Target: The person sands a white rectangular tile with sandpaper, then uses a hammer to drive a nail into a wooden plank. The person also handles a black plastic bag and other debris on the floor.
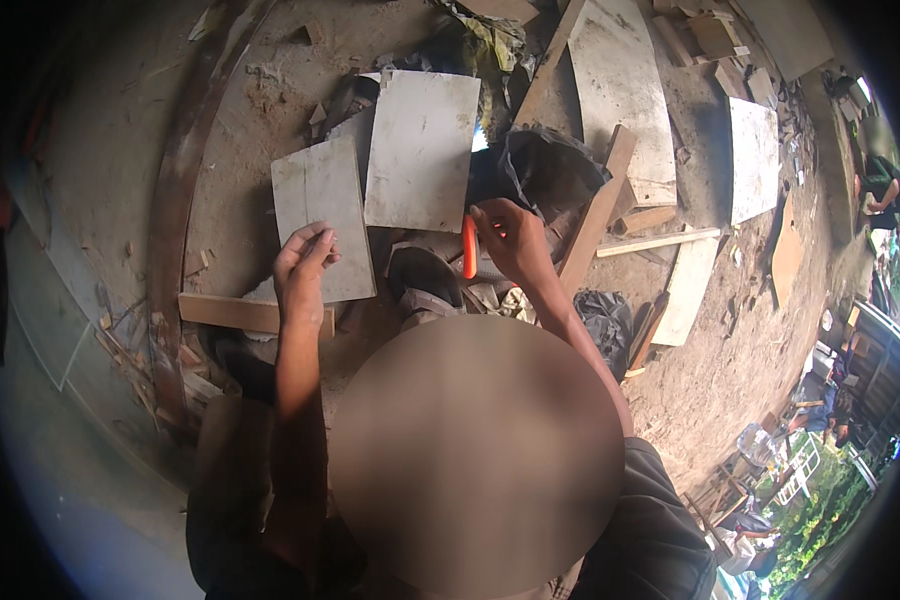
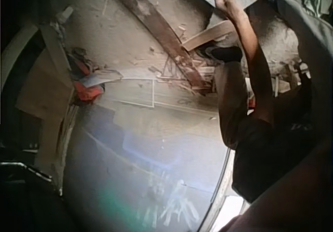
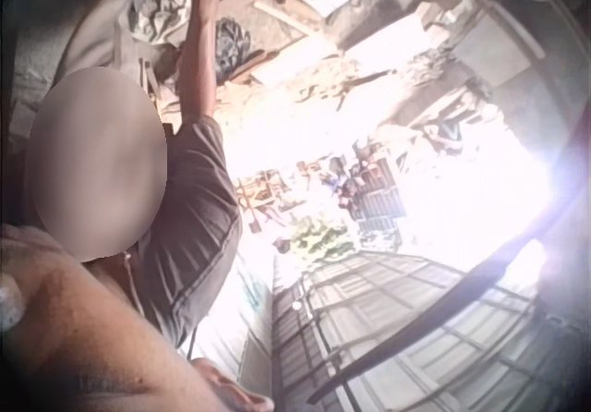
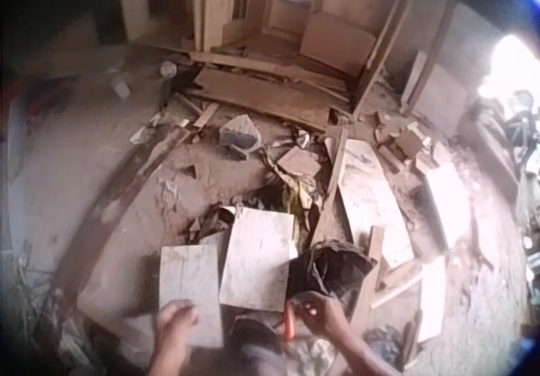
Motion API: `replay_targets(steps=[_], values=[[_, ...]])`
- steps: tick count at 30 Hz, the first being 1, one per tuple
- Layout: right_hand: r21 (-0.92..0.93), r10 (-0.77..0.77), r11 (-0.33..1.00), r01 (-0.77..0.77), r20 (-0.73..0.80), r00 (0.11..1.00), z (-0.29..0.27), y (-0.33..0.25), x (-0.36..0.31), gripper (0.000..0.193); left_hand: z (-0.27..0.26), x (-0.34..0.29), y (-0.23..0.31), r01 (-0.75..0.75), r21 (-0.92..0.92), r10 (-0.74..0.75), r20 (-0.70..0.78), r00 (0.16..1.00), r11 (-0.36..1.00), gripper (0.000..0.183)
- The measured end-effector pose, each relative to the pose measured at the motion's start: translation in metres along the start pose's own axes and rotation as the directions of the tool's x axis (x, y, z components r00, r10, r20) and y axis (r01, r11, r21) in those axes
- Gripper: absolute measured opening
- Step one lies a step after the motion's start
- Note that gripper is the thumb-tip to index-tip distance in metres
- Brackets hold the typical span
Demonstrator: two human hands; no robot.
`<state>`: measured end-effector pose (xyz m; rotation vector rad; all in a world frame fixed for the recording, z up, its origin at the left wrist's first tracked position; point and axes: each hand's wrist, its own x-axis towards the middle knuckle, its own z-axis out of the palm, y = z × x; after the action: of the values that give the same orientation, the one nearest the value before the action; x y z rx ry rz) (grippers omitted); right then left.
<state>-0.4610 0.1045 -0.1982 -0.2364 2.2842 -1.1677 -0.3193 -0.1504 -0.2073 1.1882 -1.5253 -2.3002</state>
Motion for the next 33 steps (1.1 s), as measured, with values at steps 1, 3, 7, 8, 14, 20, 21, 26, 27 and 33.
replay_targets(steps=[1,3,7,8,14,20,21,26,27,33], values=[[0.075,-0.073,0.995,0.073,-0.012,0.997,0.004,0.005,-0.001,0.029,-0.003,-0.003,-0.004,0.002,-0.017,-0.002,-0.032,0.999,1.0,0.022],[-0.185,-0.242,0.956,0.227,-0.059,0.969,0.005,0.007,0.002,0.027,-0.006,-0.013,-0.011,0.015,-0.033,-0.017,-0.065,0.998,0.999,0.02],[-0.114,-0.216,0.961,0.253,0.267,0.939,0.005,-0.011,0.01,0.023,0.002,-0.026,-0.025,-0.04,-0.069,0.04,0.004,0.999,0.997,0.015],[-0.002,-0.206,0.974,0.225,0.388,0.898,0.011,-0.014,0.011,0.022,0.003,-0.027,-0.028,-0.082,-0.039,0.081,-0.013,0.997,0.996,0.015],[-0.261,-0.32,0.831,0.491,0.498,0.806,0.11,0.025,0.003,0.033,-0.008,-0.021,-0.027,-0.209,0.007,0.209,-0.04,0.977,0.978,0.015],[-0.559,-0.194,0.643,0.523,0.542,0.818,0.141,0.028,0.008,0.043,-0.051,-0.051,-0.03,-0.25,0.099,0.267,-0.233,0.935,0.963,0.015],[-0.573,-0.182,0.62,0.537,0.56,0.808,0.148,0.033,0.011,0.042,-0.057,-0.052,-0.031,-0.296,0.126,0.32,-0.273,0.907,0.947,0.016],[-0.496,-0.262,0.675,0.547,0.533,0.805,0.147,0.036,0.008,0.023,-0.059,-0.081,0.001,-0.39,0.007,0.378,-0.258,0.889,0.921,0.021],[-0.549,-0.279,0.342,0.762,0.716,0.641,0.134,0.02,0.011,0.024,-0.061,-0.085,0.009,-0.408,-0.015,0.39,-0.264,0.882,0.913,0.021],[-0.486,-0.201,0.483,0.729,0.749,0.632,0.017,-0.079,0.06,0.042,-0.071,-0.143,0.111,-0.566,-0.005,0.548,-0.239,0.801,0.825,0.03]])
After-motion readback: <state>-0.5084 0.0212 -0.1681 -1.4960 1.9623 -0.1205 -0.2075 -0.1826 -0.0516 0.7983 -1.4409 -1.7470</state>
